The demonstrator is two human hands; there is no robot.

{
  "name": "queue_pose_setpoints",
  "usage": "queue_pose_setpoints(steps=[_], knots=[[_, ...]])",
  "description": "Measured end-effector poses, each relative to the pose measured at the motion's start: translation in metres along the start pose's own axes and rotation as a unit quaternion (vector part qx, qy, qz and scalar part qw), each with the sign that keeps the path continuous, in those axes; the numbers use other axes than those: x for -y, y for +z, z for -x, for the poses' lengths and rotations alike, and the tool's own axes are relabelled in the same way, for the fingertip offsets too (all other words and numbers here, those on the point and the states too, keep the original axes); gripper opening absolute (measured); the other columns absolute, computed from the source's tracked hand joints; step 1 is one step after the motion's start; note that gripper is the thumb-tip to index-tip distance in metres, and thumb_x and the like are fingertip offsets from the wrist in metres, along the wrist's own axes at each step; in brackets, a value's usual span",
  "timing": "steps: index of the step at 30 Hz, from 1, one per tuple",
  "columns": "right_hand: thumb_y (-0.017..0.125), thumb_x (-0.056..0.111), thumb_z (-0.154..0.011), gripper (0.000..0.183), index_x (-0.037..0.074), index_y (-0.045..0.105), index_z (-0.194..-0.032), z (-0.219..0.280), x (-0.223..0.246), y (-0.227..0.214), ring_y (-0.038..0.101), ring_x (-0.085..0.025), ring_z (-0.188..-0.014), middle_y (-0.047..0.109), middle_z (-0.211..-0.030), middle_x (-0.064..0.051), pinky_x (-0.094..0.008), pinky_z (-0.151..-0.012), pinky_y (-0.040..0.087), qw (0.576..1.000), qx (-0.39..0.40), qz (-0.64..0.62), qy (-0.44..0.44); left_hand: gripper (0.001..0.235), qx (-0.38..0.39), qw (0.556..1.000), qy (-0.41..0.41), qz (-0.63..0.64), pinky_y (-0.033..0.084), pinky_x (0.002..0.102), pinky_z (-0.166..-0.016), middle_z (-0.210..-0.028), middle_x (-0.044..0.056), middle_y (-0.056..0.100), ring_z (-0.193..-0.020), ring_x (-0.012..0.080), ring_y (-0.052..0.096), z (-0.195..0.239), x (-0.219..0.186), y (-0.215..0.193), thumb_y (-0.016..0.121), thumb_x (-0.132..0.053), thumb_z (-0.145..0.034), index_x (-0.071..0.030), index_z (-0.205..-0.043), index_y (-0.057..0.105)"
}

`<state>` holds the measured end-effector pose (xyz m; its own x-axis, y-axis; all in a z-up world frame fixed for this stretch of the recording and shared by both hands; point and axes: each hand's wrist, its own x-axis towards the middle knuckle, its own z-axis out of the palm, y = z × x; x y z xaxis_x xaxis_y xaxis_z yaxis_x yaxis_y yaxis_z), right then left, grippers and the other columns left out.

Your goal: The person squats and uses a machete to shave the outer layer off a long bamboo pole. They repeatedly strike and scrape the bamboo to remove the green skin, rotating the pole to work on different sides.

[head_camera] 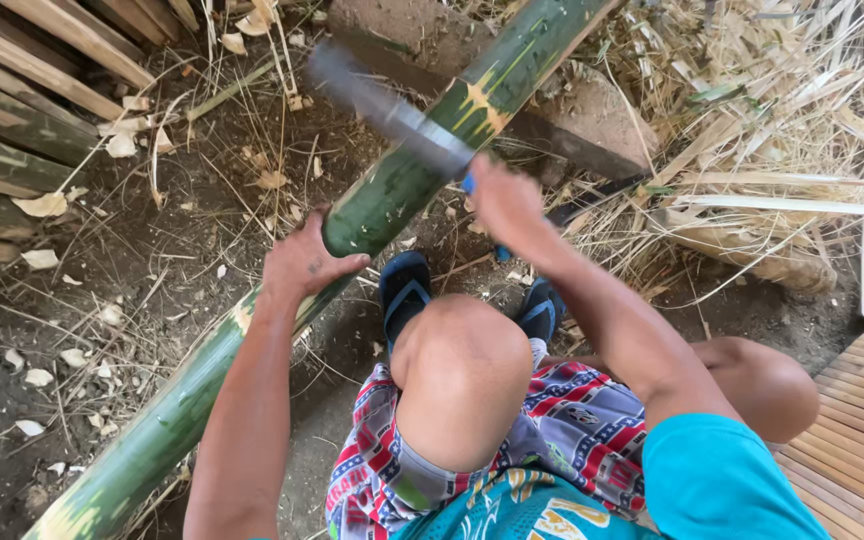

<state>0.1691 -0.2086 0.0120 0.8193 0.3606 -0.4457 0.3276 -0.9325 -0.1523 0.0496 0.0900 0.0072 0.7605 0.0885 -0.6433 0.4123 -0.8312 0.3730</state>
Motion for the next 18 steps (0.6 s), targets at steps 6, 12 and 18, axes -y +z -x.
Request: queue_pose_setpoints(steps=[6,12,18], knots=[[0.059,0.010,-0.098,0.018,0.005,0.050,-0.112,-0.013,-0.045,0.013,0.072,-0.038,-0.074,0.069,-0.090,-0.019,-0.053,-0.061,0.058,0.988,-0.150,-0.037,-0.017,0.117,-0.004,1.000,0.002,0.004,0.054,0.050,-0.098,-0.122,0.022,0.070,-0.112,0.0412,0.068,-0.003,0.007,0.006,0.077,-0.075,-0.060,-0.021,-0.155,0.036],[0.069,0.017,-0.090,0.033,0.003,0.048,-0.112,-0.012,-0.061,0.018,0.071,-0.047,-0.075,0.070,-0.088,-0.024,-0.058,-0.068,0.056,0.992,-0.127,0.006,0.008,0.114,-0.019,0.999,0.021,0.037,0.054,0.049,-0.098,-0.124,0.021,0.070,-0.113,0.0400,0.068,-0.007,0.012,0.005,0.077,-0.073,-0.060,-0.020,-0.154,0.039],[0.069,0.020,-0.093,0.040,0.000,0.046,-0.119,-0.030,-0.126,0.014,0.070,-0.050,-0.080,0.070,-0.087,-0.027,-0.058,-0.074,0.056,0.933,-0.294,-0.099,0.185,0.118,-0.036,0.998,0.020,0.038,0.053,0.050,-0.098,-0.126,0.022,0.067,-0.113,0.0410,0.067,0.002,0.008,0.001,0.079,-0.072,-0.058,-0.021,-0.155,0.036]])
